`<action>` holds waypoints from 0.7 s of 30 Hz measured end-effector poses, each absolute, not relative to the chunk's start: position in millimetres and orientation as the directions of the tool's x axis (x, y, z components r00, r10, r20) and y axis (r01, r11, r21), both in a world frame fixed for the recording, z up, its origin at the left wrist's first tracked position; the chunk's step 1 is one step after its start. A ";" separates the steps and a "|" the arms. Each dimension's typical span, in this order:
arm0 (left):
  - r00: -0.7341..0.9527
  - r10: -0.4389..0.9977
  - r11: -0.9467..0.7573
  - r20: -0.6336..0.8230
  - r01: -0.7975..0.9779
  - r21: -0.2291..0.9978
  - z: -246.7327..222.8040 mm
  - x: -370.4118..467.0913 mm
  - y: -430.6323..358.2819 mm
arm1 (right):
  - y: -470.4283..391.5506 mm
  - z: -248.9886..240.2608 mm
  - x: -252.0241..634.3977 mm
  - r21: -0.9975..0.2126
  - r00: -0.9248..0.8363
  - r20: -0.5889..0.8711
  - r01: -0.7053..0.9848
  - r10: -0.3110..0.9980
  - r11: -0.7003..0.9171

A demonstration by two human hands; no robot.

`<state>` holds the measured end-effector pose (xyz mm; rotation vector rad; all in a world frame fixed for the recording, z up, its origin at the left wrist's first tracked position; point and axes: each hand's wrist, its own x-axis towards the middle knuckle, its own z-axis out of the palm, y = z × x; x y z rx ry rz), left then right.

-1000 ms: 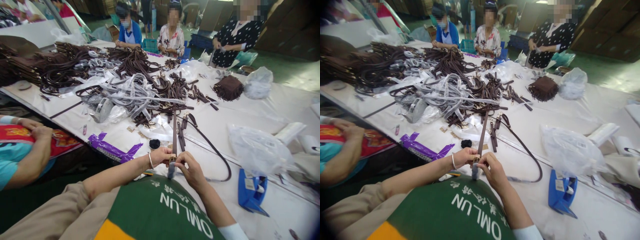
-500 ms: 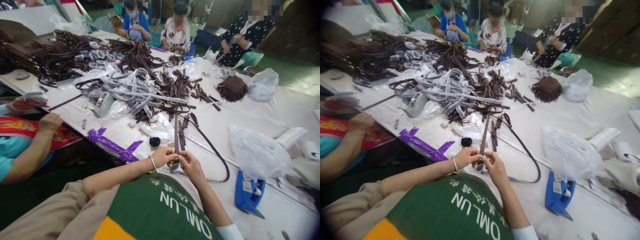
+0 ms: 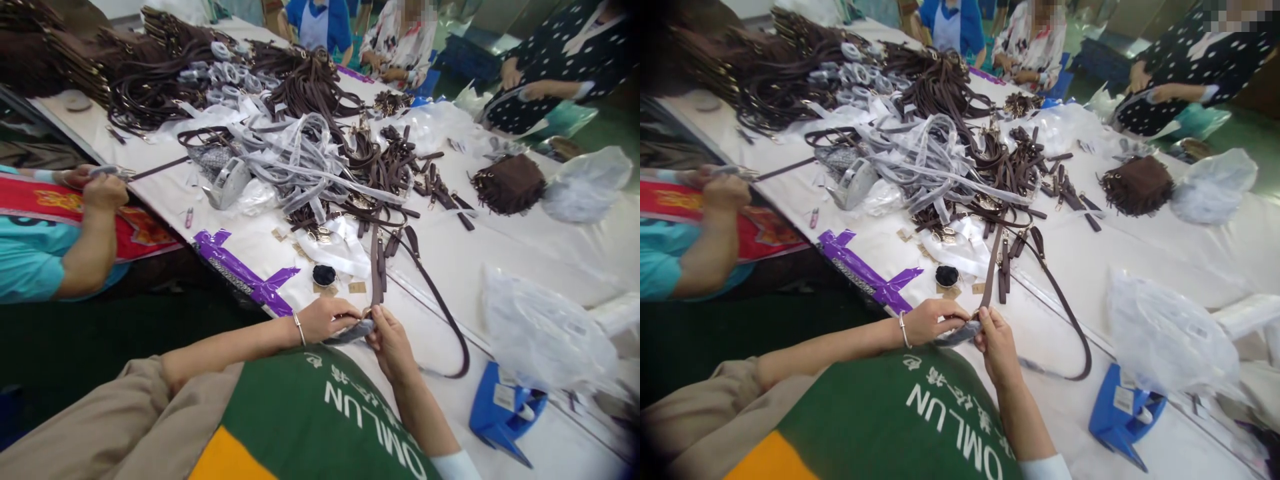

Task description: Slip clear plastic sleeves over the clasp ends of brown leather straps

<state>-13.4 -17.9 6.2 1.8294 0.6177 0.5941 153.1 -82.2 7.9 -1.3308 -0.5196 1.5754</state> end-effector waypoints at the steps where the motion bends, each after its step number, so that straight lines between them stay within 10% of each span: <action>1: 0.752 0.648 -0.319 0.123 0.122 0.940 5.8 -14.7 -16.0 | -81.9 8.5 150.4 -0.804 0.062 -0.498 -0.406 0.865 -0.434; 11: 0.771 0.560 -0.670 0.302 0.208 0.713 -0.1 -22.0 -4.1 | -82.6 3.0 121.2 -0.832 0.205 -0.497 -0.387 0.843 -0.397; 21: 0.759 0.575 -0.458 0.306 -0.012 0.889 5.3 -55.4 24.3 | -78.8 4.5 86.0 -0.800 0.294 -0.528 -0.487 0.797 -0.351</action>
